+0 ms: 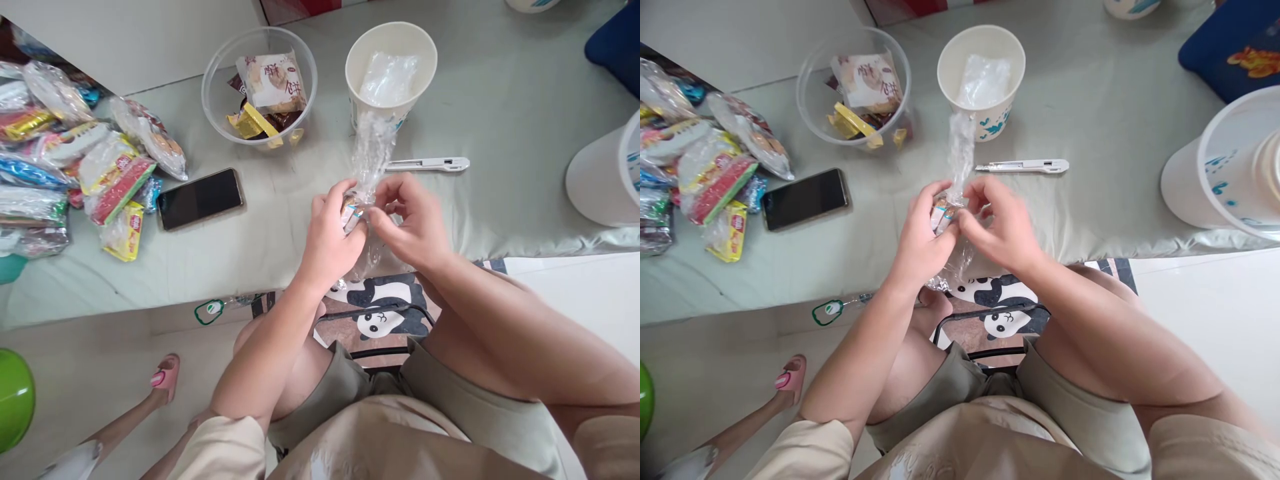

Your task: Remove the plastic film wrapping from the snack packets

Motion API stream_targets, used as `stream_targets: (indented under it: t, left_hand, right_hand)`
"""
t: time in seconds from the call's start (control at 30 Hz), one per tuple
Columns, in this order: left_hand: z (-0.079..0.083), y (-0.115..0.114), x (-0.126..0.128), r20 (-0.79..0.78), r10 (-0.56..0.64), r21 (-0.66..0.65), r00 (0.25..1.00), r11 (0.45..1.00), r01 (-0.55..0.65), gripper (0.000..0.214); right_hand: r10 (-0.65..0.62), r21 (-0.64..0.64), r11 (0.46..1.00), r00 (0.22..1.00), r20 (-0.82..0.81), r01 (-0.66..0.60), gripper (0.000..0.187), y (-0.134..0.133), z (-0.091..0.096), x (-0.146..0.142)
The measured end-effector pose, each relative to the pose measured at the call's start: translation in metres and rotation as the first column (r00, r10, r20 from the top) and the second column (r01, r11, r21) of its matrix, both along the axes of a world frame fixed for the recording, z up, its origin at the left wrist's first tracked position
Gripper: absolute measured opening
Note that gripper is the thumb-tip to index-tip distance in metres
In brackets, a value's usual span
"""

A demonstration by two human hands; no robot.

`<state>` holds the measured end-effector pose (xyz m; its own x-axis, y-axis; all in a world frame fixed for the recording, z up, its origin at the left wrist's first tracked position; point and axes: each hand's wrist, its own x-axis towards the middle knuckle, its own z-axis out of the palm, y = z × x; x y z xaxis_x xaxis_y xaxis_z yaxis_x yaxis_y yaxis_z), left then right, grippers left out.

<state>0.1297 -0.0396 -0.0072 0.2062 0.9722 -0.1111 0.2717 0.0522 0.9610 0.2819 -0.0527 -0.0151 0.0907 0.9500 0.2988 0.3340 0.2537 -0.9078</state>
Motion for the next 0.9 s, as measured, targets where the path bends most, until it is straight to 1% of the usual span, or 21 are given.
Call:
stream_targets:
  t: [0.03, 0.1, 0.17, 0.2, 0.27, 0.33, 0.37, 0.4, 0.43, 0.5, 0.53, 0.6, 0.67, 0.73, 0.77, 0.83, 0.9]
  left_hand:
    - [-0.002, -0.001, 0.000, -0.040, 0.006, 0.046, 0.999, 0.999, -0.004, 0.059]
    - [-0.006, -0.004, 0.000, -0.082, 0.017, 0.114, 0.996, 0.993, -0.008, 0.068]
    - [-0.008, -0.006, 0.001, -0.087, 0.030, 0.134, 0.996, 0.991, -0.019, 0.070]
    - [-0.009, -0.008, 0.002, -0.082, 0.041, 0.137, 0.996, 0.990, -0.029, 0.068]
    - [-0.010, -0.010, 0.005, -0.071, 0.065, 0.143, 0.995, 0.988, -0.054, 0.065]
    - [-0.010, -0.011, 0.007, -0.061, 0.087, 0.147, 0.994, 0.986, -0.077, 0.065]
    - [-0.011, -0.012, 0.008, -0.051, 0.096, 0.145, 0.994, 0.986, -0.087, 0.066]
    - [-0.011, -0.012, 0.009, -0.036, 0.102, 0.133, 0.994, 0.987, -0.096, 0.067]
    - [-0.012, -0.011, 0.010, -0.014, 0.106, 0.107, 0.994, 0.989, -0.104, 0.067]
    - [-0.011, -0.009, 0.010, 0.056, 0.117, 0.010, 0.992, 0.993, -0.117, 0.065]
    - [-0.011, -0.007, 0.009, 0.103, 0.124, -0.056, 0.987, 0.991, -0.118, 0.061]
    - [-0.007, -0.003, 0.006, 0.212, 0.144, -0.193, 0.967, 0.976, -0.103, 0.052]
    - [-0.003, 0.003, 0.001, 0.323, 0.170, -0.295, 0.931, 0.953, -0.072, 0.044]
    - [0.001, 0.011, -0.006, 0.401, 0.200, -0.366, 0.894, 0.929, -0.044, 0.039]
    - [0.003, 0.014, -0.010, 0.424, 0.215, -0.400, 0.880, 0.916, -0.031, 0.038]
    - [0.004, 0.021, -0.017, 0.449, 0.232, -0.477, 0.863, 0.879, 0.011, 0.033]
    - [0.003, 0.026, -0.022, 0.474, 0.232, -0.542, 0.850, 0.837, 0.073, 0.028]
  right_hand:
    - [0.004, 0.042, 0.999, 0.998, 0.057, -0.007, 0.014, 0.000, -0.001, 0.000]
    - [-0.032, 0.110, 0.994, 0.989, 0.144, 0.016, 0.012, 0.000, -0.004, 0.000]
    - [-0.107, 0.137, 0.987, 0.975, 0.195, 0.081, 0.013, -0.001, -0.007, 0.000]
    - [-0.144, 0.150, 0.982, 0.966, 0.213, 0.113, 0.017, -0.002, -0.008, 0.000]
    - [-0.188, 0.198, 0.970, 0.955, 0.231, 0.142, 0.024, -0.003, -0.008, -0.002]
    - [-0.195, 0.246, 0.959, 0.956, 0.217, 0.140, 0.022, -0.004, -0.007, -0.004]
    - [-0.195, 0.247, 0.958, 0.962, 0.192, 0.145, 0.019, -0.003, -0.006, -0.005]
    - [-0.195, 0.220, 0.962, 0.969, 0.153, 0.159, 0.016, -0.003, -0.006, -0.006]
    - [-0.200, 0.164, 0.970, 0.975, 0.098, 0.182, 0.014, -0.002, -0.007, -0.006]
    - [-0.221, -0.009, 0.975, 0.973, -0.061, 0.221, 0.011, 0.002, -0.010, -0.005]
    - [-0.230, -0.103, 0.971, 0.961, -0.156, 0.216, 0.010, 0.005, -0.013, -0.003]
    - [-0.240, -0.260, 0.953, 0.907, -0.346, 0.153, 0.009, 0.012, -0.020, 0.002]
    - [-0.264, -0.367, 0.927, 0.830, -0.491, 0.077, 0.009, 0.018, -0.025, 0.008]
    - [-0.302, -0.426, 0.904, 0.774, -0.557, 0.046, 0.015, 0.022, -0.026, 0.013]
    - [-0.317, -0.438, 0.898, 0.766, -0.559, 0.052, 0.018, 0.023, -0.026, 0.016]
    - [-0.308, -0.416, 0.906, 0.791, -0.528, 0.075, 0.022, 0.023, -0.023, 0.020]
    - [-0.251, -0.337, 0.938, 0.829, -0.500, 0.081, 0.024, 0.022, -0.018, 0.024]
